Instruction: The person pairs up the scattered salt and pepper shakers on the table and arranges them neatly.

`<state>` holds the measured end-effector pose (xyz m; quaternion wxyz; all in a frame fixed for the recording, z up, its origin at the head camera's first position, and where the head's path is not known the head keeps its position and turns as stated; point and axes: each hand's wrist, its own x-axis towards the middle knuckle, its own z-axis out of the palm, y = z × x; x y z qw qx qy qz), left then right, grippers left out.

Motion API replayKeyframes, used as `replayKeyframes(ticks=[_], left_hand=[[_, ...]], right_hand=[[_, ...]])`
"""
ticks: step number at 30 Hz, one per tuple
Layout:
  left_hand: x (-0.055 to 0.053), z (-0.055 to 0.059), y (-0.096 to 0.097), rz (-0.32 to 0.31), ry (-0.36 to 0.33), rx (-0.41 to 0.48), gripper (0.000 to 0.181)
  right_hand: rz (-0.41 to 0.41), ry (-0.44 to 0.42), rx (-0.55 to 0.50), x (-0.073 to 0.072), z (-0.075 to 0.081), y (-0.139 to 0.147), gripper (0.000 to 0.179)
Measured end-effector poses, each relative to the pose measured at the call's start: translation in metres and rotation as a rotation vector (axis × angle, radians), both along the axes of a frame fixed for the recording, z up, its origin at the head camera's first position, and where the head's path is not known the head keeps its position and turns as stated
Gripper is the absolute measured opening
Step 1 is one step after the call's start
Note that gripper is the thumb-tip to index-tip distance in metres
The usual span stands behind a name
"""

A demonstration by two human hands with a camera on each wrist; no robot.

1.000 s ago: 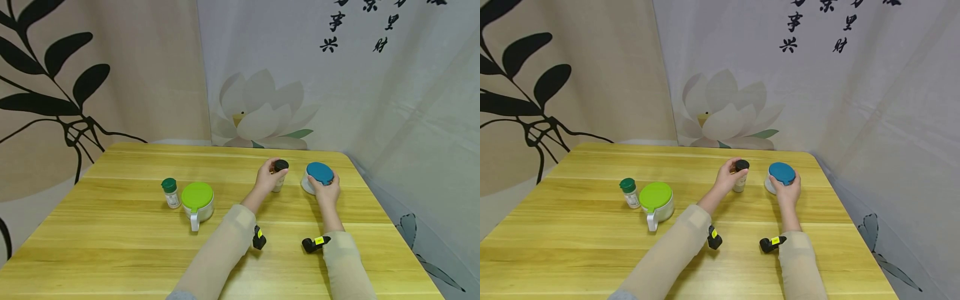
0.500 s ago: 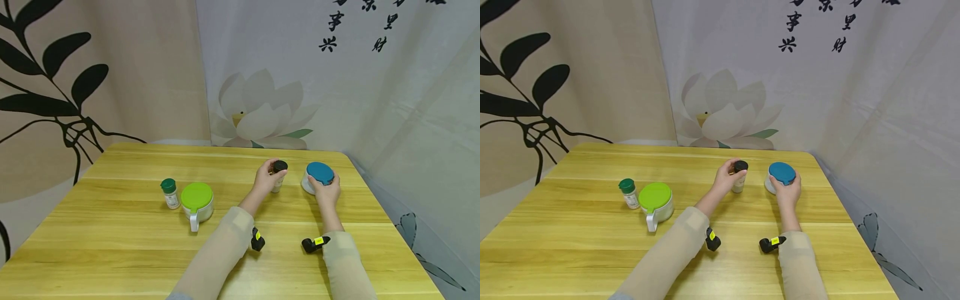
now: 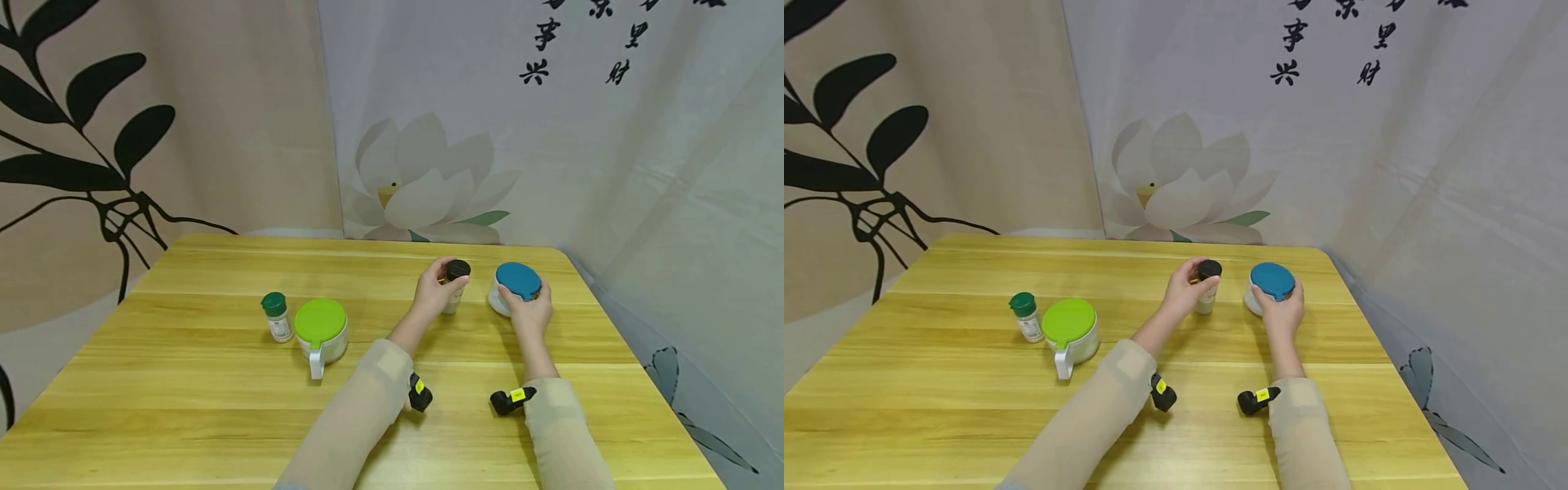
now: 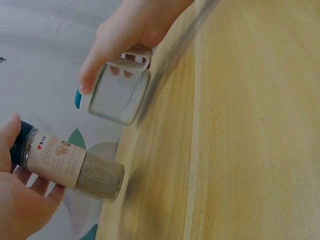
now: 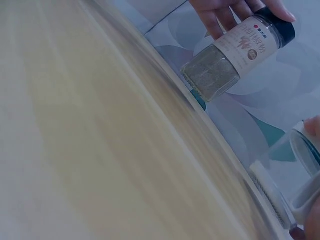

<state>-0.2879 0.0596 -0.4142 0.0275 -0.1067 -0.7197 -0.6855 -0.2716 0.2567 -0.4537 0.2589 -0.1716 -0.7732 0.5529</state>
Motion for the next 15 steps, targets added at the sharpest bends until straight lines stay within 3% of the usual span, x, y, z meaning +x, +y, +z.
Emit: replayKeyframes(ticks=[15], left_hand=[[0.0056,0.0077,-0.0059,-0.013,0.024,0.041,0.046]], right_hand=[[-0.006,-0.010,0.014,0.0012,0.0030,-0.0040,0.094]])
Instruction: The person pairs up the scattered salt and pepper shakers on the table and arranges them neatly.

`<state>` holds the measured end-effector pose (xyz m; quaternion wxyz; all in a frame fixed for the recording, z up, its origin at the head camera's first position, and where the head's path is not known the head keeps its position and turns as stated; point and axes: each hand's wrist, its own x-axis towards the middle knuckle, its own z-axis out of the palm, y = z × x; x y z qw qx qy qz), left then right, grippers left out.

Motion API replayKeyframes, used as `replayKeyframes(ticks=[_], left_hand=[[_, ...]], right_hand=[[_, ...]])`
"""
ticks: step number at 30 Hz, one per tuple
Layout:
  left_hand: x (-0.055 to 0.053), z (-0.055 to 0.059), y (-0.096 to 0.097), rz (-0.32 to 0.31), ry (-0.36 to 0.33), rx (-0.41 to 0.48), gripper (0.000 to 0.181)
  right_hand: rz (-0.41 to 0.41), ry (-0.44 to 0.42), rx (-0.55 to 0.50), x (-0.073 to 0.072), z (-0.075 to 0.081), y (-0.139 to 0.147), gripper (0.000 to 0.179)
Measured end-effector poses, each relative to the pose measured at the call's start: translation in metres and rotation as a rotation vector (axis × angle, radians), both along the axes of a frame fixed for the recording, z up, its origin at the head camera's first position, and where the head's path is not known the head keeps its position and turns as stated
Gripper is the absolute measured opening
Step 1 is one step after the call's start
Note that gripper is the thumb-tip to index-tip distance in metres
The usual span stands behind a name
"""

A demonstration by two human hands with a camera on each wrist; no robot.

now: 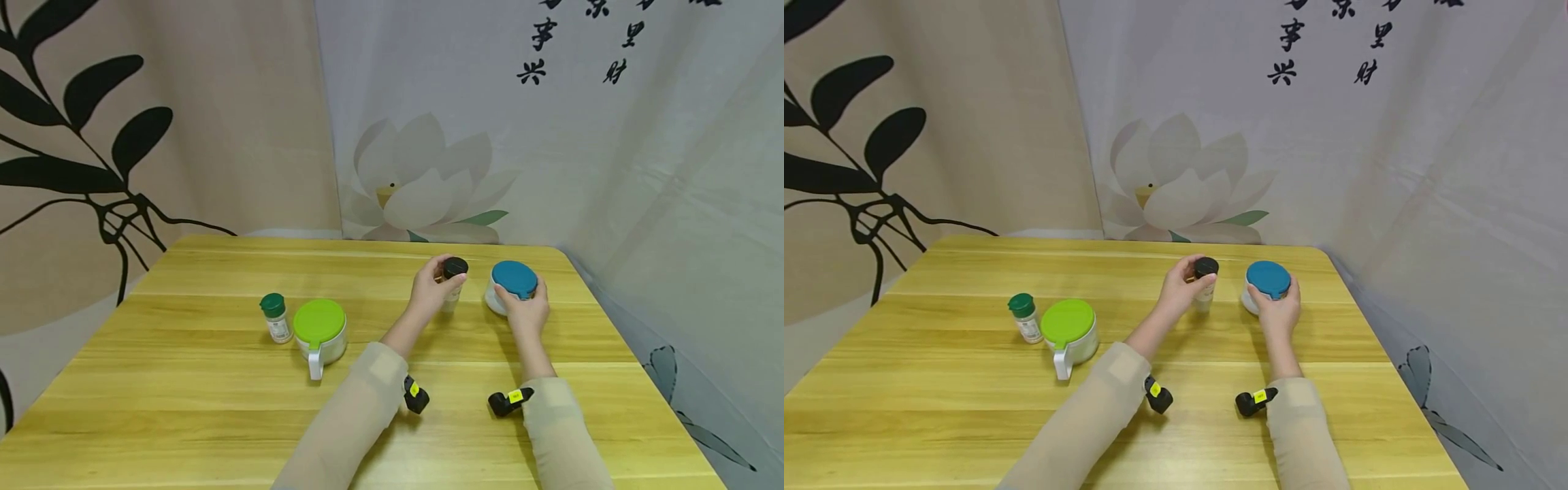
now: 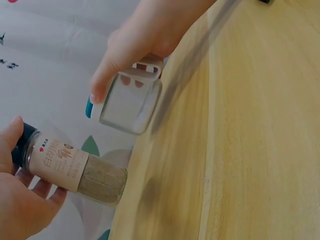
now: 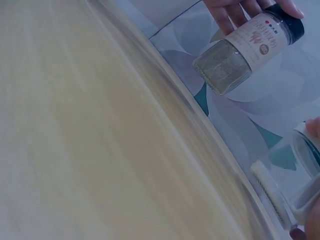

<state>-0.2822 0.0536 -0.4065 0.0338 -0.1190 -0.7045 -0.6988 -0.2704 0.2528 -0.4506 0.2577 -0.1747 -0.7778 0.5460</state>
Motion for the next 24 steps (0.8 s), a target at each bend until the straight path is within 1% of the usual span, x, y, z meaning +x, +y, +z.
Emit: replayKeyframes(ticks=[4,8,17,24], left_hand=[[0.001,0.000,-0.002,0.005,0.018,0.011,0.045],[0.004,0.001,-0.005,0.001,0.027,0.026,0.046],[0.008,0.003,-0.011,0.011,0.003,0.039,0.046],[0.012,0.006,-0.017,0.019,-0.001,0.048,0.046]], right_hand=[[-0.001,0.001,0.005,0.000,0.000,-0.002,0.094],[0.002,0.002,-0.004,0.000,0.000,-0.003,0.096],[0.020,0.010,-0.003,0.003,0.001,-0.007,0.098],[0.031,0.015,0.006,0.005,0.004,-0.011,0.096]])
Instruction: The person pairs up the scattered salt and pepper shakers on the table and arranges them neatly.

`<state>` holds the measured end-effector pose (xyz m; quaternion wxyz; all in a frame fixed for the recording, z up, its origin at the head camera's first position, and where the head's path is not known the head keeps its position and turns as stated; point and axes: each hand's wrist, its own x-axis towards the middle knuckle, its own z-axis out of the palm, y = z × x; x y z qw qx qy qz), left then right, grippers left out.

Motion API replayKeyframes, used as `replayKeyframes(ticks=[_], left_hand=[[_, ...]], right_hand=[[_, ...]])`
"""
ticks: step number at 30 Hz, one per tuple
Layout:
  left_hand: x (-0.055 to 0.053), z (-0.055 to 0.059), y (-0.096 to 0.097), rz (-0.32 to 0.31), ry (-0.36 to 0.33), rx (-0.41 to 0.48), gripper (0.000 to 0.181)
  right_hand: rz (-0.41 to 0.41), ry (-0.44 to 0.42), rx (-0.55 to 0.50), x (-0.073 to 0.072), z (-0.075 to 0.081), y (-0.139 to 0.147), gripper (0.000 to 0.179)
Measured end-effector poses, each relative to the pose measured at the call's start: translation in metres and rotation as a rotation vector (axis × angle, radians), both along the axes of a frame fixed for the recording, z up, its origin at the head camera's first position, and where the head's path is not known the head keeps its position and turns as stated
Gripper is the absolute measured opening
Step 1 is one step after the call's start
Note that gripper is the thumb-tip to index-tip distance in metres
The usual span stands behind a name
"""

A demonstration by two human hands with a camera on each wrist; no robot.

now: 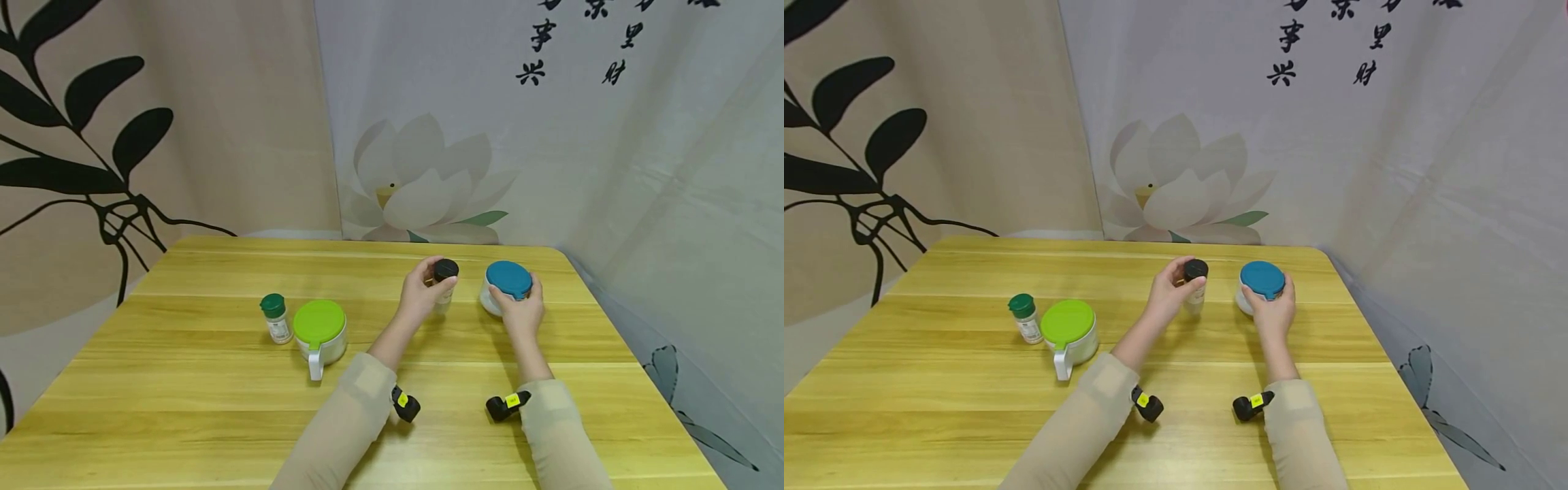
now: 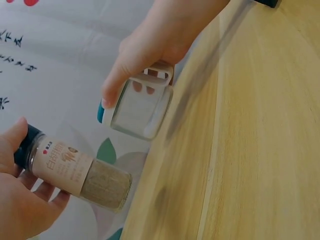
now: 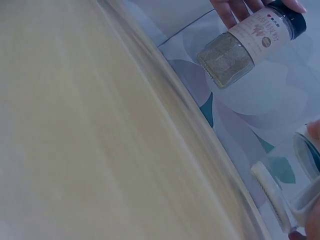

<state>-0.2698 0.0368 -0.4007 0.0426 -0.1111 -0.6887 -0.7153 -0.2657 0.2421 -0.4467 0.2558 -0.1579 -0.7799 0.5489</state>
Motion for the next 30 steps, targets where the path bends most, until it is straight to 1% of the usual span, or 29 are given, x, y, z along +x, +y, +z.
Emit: replayKeyframes(ticks=[8,15,23,30], left_hand=[[0.002,0.000,-0.004,-0.018,0.017,0.006,0.046],[0.005,0.000,-0.007,-0.010,0.011,0.003,0.046],[0.008,0.003,-0.011,-0.009,0.021,0.011,0.049],[0.010,0.004,-0.015,-0.031,0.020,0.037,0.047]], right_hand=[[0.000,-0.006,0.013,0.002,0.005,-0.005,0.095],[0.008,0.023,0.008,0.005,0.010,-0.012,0.093],[0.004,0.055,0.005,0.009,0.015,-0.019,0.089],[0.002,0.075,-0.015,0.013,0.020,-0.026,0.090]])
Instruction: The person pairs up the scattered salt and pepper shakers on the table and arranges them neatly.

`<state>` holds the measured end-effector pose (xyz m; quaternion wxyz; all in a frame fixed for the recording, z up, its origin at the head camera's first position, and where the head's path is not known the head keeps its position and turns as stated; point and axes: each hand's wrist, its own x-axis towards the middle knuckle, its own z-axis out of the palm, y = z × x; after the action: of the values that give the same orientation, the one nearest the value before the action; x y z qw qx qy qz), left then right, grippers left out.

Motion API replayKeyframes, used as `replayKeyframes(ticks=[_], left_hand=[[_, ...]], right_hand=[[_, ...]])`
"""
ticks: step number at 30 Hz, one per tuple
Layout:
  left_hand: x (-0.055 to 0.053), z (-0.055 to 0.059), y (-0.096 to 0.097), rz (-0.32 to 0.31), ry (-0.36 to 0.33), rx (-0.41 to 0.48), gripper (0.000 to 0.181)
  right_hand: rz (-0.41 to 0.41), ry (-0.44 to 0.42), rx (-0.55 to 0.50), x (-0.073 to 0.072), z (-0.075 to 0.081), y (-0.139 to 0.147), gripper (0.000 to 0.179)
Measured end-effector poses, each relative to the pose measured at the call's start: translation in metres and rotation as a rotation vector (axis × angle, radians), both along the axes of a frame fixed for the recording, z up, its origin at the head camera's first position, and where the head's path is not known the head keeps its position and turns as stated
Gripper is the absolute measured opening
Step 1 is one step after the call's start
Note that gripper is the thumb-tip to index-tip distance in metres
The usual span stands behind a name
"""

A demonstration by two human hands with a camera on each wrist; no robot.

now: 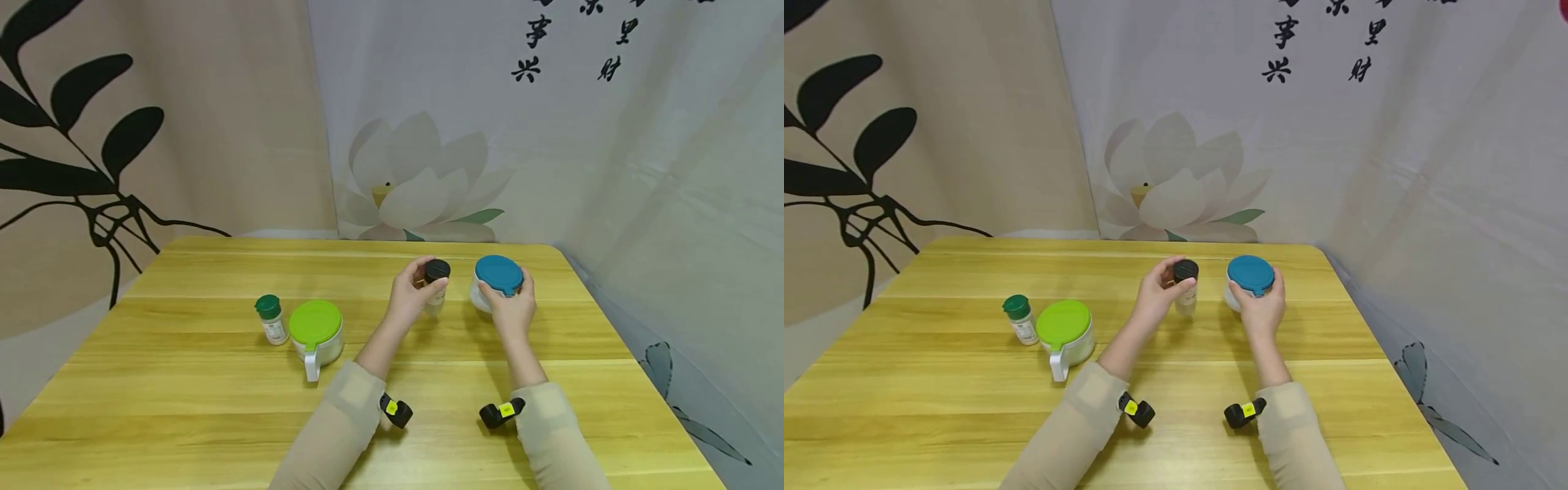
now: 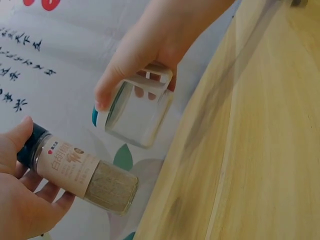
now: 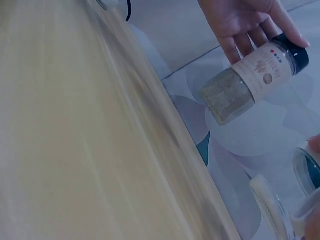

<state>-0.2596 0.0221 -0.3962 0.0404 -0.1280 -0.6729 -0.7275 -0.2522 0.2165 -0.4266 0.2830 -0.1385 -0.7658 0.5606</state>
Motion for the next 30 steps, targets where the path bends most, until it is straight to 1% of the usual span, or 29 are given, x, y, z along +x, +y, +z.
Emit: replayKeyframes(ticks=[6,11,12,15,19,30], left_hand=[[0.001,-0.001,-0.004,-0.021,-0.010,0.015,0.049],[0.002,0.001,-0.008,-0.035,-0.031,0.006,0.051],[0.003,0.002,-0.009,-0.036,-0.037,0.002,0.051],[0.013,0.014,-0.013,-0.032,-0.038,-0.009,0.048],[0.025,0.027,-0.016,-0.025,-0.021,-0.018,0.045],[0.029,0.025,-0.020,-0.001,-0.024,-0.022,0.046]], right_hand=[[0.010,0.017,-0.023,0.007,0.005,-0.005,0.088],[0.020,0.006,-0.047,0.014,0.008,-0.007,0.089],[0.023,0.005,-0.046,0.015,0.009,-0.007,0.089],[0.030,0.004,-0.044,0.019,0.009,-0.008,0.089],[0.038,0.012,-0.030,0.024,0.010,-0.009,0.089],[0.050,-0.007,-0.034,0.036,0.012,-0.013,0.092]])
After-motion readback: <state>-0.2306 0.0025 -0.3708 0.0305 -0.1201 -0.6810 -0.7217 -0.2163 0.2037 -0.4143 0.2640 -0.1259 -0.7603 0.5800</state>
